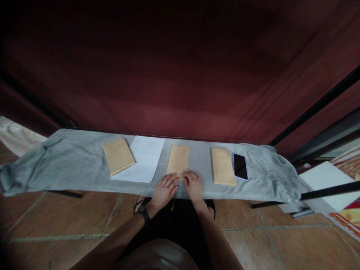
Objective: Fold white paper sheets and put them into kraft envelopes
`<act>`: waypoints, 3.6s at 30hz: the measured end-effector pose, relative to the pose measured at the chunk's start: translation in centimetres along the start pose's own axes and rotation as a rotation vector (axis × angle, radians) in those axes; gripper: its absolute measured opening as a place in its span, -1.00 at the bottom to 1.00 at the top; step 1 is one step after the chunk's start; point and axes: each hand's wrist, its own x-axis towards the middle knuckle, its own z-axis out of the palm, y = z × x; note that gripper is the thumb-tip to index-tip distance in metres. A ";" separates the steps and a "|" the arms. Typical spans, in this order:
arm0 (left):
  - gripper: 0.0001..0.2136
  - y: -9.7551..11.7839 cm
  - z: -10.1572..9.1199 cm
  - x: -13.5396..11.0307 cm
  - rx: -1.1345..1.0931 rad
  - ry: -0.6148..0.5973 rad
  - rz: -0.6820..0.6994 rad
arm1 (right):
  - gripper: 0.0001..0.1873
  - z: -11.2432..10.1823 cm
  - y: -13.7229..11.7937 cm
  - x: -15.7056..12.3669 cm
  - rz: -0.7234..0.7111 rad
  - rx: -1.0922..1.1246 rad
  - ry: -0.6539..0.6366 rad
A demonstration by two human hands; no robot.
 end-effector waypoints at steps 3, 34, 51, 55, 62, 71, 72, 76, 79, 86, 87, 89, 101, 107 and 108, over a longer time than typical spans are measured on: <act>-0.61 0.6 0.0 -0.3 0.047 -0.017 0.003 | -0.71 0.1 -0.6 -0.6 -0.031 -0.030 0.019; -0.48 -1.7 4.4 9.9 0.072 -0.123 -0.069 | -0.50 0.2 -2.4 -4.5 -0.092 -0.158 0.051; -0.49 -4.3 6.0 17.0 0.024 -0.155 -0.052 | -0.50 0.1 -2.9 -4.0 -0.037 -0.193 0.028; -0.51 -4.2 5.6 16.0 0.023 -0.184 -0.009 | -0.51 0.1 -2.9 -4.0 -0.047 -0.175 0.052; -0.57 -3.5 4.6 13.7 0.020 -0.189 0.040 | -0.50 0.1 -2.8 -4.1 -0.049 -0.160 0.049; -0.52 -1.8 3.1 10.2 -0.007 -0.282 0.050 | -0.54 0.3 -2.5 -4.4 -0.073 -0.215 0.048; -0.52 -1.6 2.9 9.8 -0.012 -0.303 0.054 | -0.55 0.4 -2.5 -4.5 -0.076 -0.223 0.055; -0.51 -1.1 2.2 7.7 -0.040 -0.350 0.062 | -0.61 1.1 -2.2 -4.6 -0.081 -0.244 0.078; -0.48 -0.8 1.9 5.6 -0.040 -0.313 0.077 | -0.61 1.4 -2.0 -4.7 -0.101 -0.260 0.094; -0.43 -0.4 0.3 2.4 0.037 -0.238 0.110 | -0.51 1.1 -1.8 -4.9 -0.122 -0.280 0.089; -0.44 -0.4 0.1 2.1 0.044 -0.234 0.109 | -0.51 1.1 -1.8 -4.9 -0.120 -0.280 0.084; -0.46 -0.5 -0.1 1.7 0.056 -0.226 0.108 | -0.50 1.1 -1.9 -5.0 -0.116 -0.279 0.075; -0.37 -1.9 0.1 -1.1 0.167 -0.106 -0.013 | -0.51 0.9 -2.1 -5.4 -0.056 -0.328 0.103; -0.34 -0.9 0.1 -1.6 0.238 -0.023 -0.146 | -0.51 0.7 -2.4 -5.5 -0.037 -0.351 0.096; -0.34 -0.7 0.1 -1.6 0.245 -0.017 -0.155 | -0.51 0.8 -2.5 -5.6 -0.032 -0.355 0.095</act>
